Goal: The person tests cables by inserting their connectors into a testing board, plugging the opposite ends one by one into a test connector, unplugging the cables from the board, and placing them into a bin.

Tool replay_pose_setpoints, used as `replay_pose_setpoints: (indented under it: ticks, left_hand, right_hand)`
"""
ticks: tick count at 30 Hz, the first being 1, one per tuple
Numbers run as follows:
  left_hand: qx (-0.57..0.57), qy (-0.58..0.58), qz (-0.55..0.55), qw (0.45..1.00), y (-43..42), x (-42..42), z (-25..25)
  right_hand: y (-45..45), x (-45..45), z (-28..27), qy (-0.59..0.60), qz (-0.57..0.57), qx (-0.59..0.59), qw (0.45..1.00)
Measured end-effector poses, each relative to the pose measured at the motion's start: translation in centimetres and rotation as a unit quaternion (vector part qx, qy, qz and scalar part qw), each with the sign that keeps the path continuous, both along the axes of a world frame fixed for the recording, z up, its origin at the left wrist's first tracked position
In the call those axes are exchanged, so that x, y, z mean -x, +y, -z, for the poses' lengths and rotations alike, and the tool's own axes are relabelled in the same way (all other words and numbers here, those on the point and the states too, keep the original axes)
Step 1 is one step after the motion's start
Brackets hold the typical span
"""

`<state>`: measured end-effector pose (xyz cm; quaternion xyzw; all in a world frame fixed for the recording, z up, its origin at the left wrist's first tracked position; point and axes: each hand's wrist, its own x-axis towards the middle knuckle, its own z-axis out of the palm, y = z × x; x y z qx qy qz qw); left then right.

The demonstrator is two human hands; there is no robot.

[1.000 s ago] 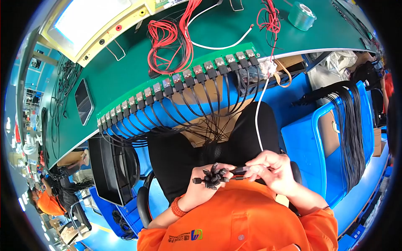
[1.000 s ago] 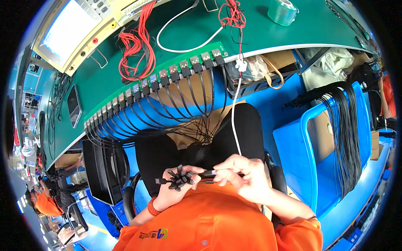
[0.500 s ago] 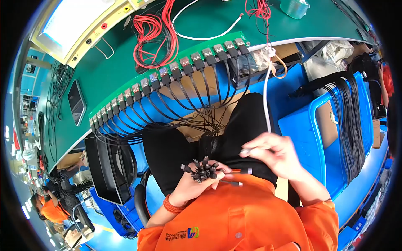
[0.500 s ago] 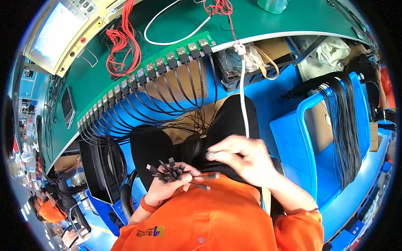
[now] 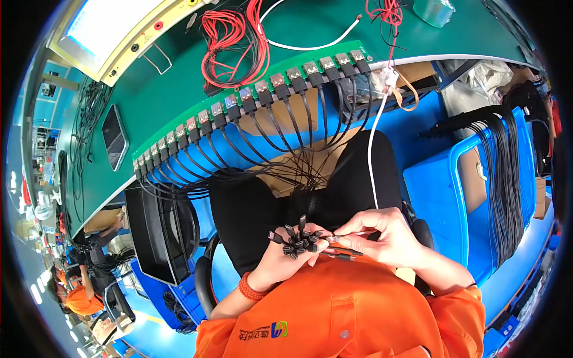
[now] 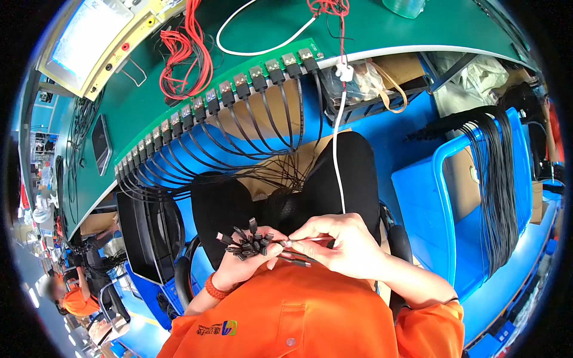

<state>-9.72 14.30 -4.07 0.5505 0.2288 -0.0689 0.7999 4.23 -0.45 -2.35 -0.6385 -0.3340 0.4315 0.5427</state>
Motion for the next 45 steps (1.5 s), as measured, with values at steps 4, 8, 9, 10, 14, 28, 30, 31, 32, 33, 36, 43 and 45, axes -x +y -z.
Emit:
replay_pose_setpoints:
  ticks: [4,8,9,10,14,28,30,31,32,33,36,43,45]
  left_hand:
    - [-0.01,0.024,0.004,1.0,0.0,0.0,-0.2]
    - [0.001,0.066,0.009,0.998,0.4,-0.1,-0.7]
    - [0.001,0.066,0.008,0.998,0.4,-0.1,-0.9]
    - [-0.012,0.028,0.013,0.999,0.4,-0.2,-1.1]
    - [0.003,-0.038,0.003,0.999,0.2,0.1,0.0]
    - [0.039,0.032,-0.004,0.999,0.5,0.3,-0.4]
    - [0.015,0.045,0.065,0.997,-0.4,-0.3,-0.9]
    - [0.014,0.036,0.1,0.994,-0.4,-0.4,-0.6]
    - [0.017,0.058,0.1,0.993,-0.3,-0.1,-0.1]
    - [0.017,0.058,0.099,0.993,-0.3,-0.1,0.0]
    - [0.021,0.031,0.116,0.993,0.0,0.2,-0.3]
    - [0.09,0.02,0.095,0.991,0.2,0.3,0.3]
    - [0.061,0.006,0.112,0.992,0.4,0.4,0.8]
  right_hand:
    - [0.1,0.3,0.5,-0.042,0.006,-0.01,0.999]
    - [0.0,0.4,0.0,-0.053,0.022,-0.026,0.998]
    - [0.1,0.5,-0.1,-0.049,0.019,-0.027,0.998]
    - [0.1,0.5,-0.2,-0.046,0.016,-0.029,0.998]
    - [0.1,0.7,0.0,-0.108,-0.022,-0.02,0.994]
    - [-2.9,-1.0,0.6,0.086,0.187,0.004,0.979]
    - [-1.3,-0.1,0.1,0.019,0.095,-0.022,0.995]
    - [-0.7,-0.1,-0.1,-0.044,0.055,-0.043,0.997]
    - [-0.1,0.0,-0.3,-0.03,0.038,-0.055,0.997]
    - [0.1,0.0,-0.2,-0.023,0.019,-0.063,0.998]
    - [0.3,0.0,-0.4,-0.037,-0.001,-0.052,0.998]
    - [-0.2,-0.7,-0.5,-0.123,-0.025,-0.031,0.992]
    - [-0.1,-0.6,-0.2,-0.149,-0.035,-0.05,0.987]
